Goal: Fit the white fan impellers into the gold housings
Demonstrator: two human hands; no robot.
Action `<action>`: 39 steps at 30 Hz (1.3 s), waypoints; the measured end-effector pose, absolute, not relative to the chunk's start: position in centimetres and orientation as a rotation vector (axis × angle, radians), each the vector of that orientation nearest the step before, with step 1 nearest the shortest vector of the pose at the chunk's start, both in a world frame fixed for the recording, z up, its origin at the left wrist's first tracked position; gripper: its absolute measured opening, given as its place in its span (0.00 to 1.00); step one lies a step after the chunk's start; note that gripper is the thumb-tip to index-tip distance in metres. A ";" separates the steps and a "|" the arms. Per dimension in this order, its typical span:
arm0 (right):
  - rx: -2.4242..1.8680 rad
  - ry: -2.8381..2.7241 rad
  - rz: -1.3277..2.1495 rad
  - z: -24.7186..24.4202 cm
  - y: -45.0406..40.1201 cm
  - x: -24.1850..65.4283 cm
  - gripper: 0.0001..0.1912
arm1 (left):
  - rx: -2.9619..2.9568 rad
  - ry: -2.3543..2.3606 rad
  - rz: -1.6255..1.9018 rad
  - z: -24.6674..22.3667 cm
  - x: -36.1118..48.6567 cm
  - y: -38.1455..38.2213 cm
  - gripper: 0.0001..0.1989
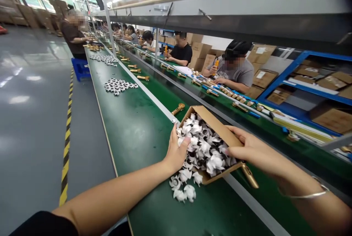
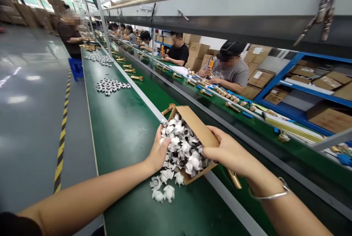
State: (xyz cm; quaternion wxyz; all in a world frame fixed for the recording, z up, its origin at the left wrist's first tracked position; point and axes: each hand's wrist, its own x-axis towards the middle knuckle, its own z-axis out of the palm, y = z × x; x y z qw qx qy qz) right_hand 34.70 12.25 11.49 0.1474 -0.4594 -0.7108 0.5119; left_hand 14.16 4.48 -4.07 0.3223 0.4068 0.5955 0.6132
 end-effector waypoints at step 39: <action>-1.265 -2.673 0.224 13.0 9.8 24.4 0.36 | 0.635 2.020 2.008 -3.7 5.3 7.3 0.17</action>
